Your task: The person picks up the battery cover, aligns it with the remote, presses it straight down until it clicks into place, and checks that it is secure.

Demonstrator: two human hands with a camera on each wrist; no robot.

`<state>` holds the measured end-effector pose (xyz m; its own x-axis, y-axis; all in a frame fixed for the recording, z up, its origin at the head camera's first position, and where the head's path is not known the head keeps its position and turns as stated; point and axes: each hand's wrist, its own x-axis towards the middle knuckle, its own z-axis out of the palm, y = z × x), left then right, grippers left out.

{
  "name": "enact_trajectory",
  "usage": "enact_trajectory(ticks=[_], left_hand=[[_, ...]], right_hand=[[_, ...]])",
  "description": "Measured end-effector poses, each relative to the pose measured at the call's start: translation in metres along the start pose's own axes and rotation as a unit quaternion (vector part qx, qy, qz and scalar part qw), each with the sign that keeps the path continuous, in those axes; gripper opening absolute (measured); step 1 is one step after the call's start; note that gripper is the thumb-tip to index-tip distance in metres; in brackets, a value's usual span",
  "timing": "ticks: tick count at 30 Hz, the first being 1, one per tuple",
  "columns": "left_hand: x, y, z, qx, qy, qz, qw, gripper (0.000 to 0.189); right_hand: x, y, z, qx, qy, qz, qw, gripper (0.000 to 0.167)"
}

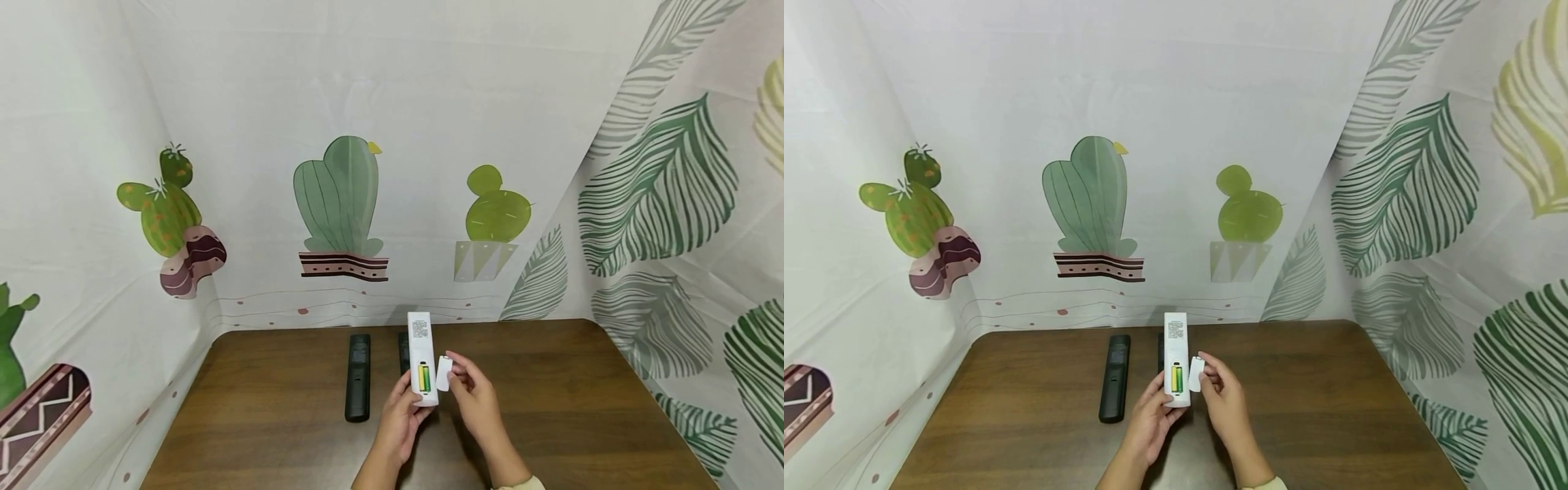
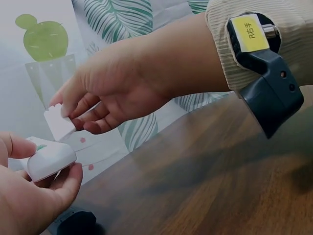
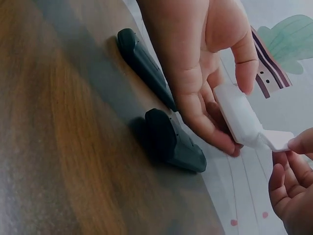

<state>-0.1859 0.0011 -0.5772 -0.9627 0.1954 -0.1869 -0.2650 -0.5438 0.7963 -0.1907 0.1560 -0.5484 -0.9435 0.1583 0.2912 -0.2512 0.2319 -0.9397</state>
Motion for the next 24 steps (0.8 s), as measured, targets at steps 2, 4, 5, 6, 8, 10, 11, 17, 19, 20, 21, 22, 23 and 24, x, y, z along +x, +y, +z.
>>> enact_trajectory(ticks=[2, 4, 5, 6, 8, 10, 11, 17, 19, 20, 21, 22, 23, 24], left_hand=[[0.000, 0.000, 0.000, -0.003, 0.001, -0.004, 1.0000, 0.068], [0.000, 0.000, 0.000, -0.007, 0.002, -0.007, 0.9999, 0.068], [0.000, -0.001, 0.000, -0.008, 0.003, -0.009, 0.9999, 0.068], [0.000, -0.001, 0.000, -0.009, 0.003, -0.009, 0.9999, 0.068], [-0.001, -0.001, 0.000, -0.010, 0.002, -0.007, 0.9999, 0.068], [-0.001, -0.001, 0.001, -0.009, 0.000, -0.005, 0.9999, 0.068], [-0.001, 0.000, 0.001, -0.008, 0.000, -0.005, 1.0000, 0.068], [-0.003, 0.000, 0.001, -0.010, -0.005, -0.003, 0.9999, 0.068], [-0.003, 0.001, 0.001, -0.010, -0.007, -0.001, 0.9999, 0.068], [-0.003, 0.001, 0.001, -0.010, -0.008, -0.001, 0.9999, 0.067], [-0.003, 0.001, 0.001, -0.010, -0.009, -0.002, 0.9999, 0.067], [-0.003, 0.001, 0.001, -0.010, -0.010, -0.001, 0.9999, 0.067], [-0.002, 0.001, 0.001, -0.012, -0.010, -0.003, 0.9999, 0.067], [-0.002, 0.001, 0.001, -0.012, -0.010, -0.004, 0.9999, 0.067]], right_hand=[[0.000, -0.002, 0.002, 0.004, -0.004, 0.003, 1.0000, 0.036], [0.000, -0.005, 0.004, 0.008, -0.010, 0.005, 0.9999, 0.035], [0.000, -0.006, 0.005, 0.009, -0.014, 0.006, 0.9999, 0.034], [0.000, -0.007, 0.006, 0.008, -0.017, 0.004, 0.9998, 0.034], [-0.001, -0.009, 0.007, 0.010, -0.023, -0.001, 0.9997, 0.032], [-0.001, -0.009, 0.008, 0.008, -0.028, -0.002, 0.9996, 0.031], [-0.001, -0.010, 0.009, 0.008, -0.030, -0.002, 0.9995, 0.031], [-0.001, -0.011, 0.011, 0.012, -0.040, -0.007, 0.9991, 0.031], [-0.001, -0.011, 0.011, 0.016, -0.045, -0.007, 0.9988, 0.031], [-0.001, -0.012, 0.011, 0.017, -0.047, -0.007, 0.9987, 0.031], [-0.001, -0.012, 0.011, 0.019, -0.049, -0.006, 0.9986, 0.032], [-0.001, -0.012, 0.012, 0.020, -0.050, -0.006, 0.9985, 0.032], [-0.001, -0.012, 0.012, 0.021, -0.053, -0.005, 0.9984, 0.032], [-0.001, -0.012, 0.012, 0.023, -0.055, -0.002, 0.9982, 0.032]])
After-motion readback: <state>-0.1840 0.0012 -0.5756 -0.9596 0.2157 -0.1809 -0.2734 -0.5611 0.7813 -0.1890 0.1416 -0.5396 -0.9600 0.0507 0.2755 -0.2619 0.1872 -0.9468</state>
